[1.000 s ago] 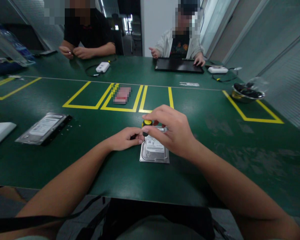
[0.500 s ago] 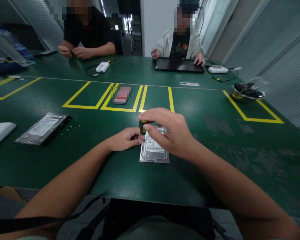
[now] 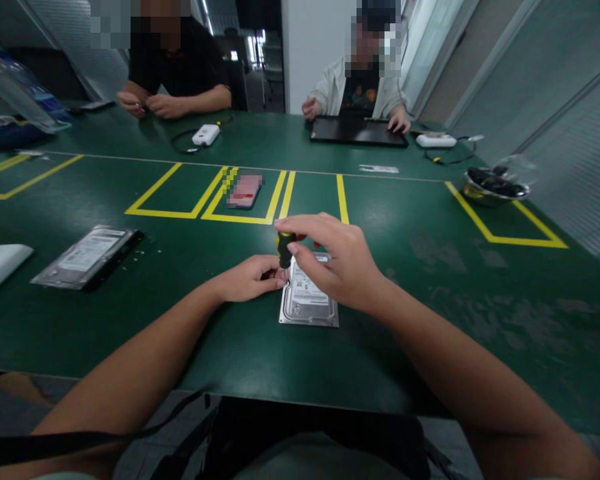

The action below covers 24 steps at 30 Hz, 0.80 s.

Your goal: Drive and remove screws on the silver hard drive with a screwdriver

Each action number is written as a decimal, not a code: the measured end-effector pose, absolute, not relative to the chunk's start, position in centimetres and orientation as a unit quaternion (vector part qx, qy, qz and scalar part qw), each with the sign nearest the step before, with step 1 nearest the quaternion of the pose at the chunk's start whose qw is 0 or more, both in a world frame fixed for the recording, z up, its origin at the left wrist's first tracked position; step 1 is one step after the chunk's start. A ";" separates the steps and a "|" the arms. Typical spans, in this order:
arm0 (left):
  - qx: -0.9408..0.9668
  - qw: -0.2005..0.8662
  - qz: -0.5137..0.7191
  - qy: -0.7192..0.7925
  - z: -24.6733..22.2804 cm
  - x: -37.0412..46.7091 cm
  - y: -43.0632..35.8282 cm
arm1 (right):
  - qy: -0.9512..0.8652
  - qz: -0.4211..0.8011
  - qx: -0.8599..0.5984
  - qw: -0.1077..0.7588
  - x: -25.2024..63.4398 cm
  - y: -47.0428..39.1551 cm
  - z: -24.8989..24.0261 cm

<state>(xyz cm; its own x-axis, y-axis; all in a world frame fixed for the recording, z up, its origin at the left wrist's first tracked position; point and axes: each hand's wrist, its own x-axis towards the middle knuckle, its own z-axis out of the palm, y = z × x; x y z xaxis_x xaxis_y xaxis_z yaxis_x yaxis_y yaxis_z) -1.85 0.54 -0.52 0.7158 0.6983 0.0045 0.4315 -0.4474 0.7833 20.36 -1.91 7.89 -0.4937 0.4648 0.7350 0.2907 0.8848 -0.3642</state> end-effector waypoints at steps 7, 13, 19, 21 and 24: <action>0.849 0.377 0.158 0.336 0.2 -1.7 0.4 | -0.838 0.103 -0.226 0.485 20.0 -1.5 7.7; 0.837 0.396 0.158 0.343 -0.5 -2.0 0.6 | -0.849 0.097 -0.219 0.471 19.9 -1.5 7.9; 0.843 0.388 0.156 0.339 0.2 -1.9 0.4 | -0.849 0.122 -0.201 0.474 19.8 -1.4 7.6; 0.841 0.390 0.158 0.341 0.4 -1.9 0.4 | -0.840 0.120 -0.208 0.486 19.7 -1.4 7.5; 0.839 0.393 0.160 0.341 0.2 -1.9 0.5 | -0.837 0.107 -0.216 0.492 19.7 -1.4 7.7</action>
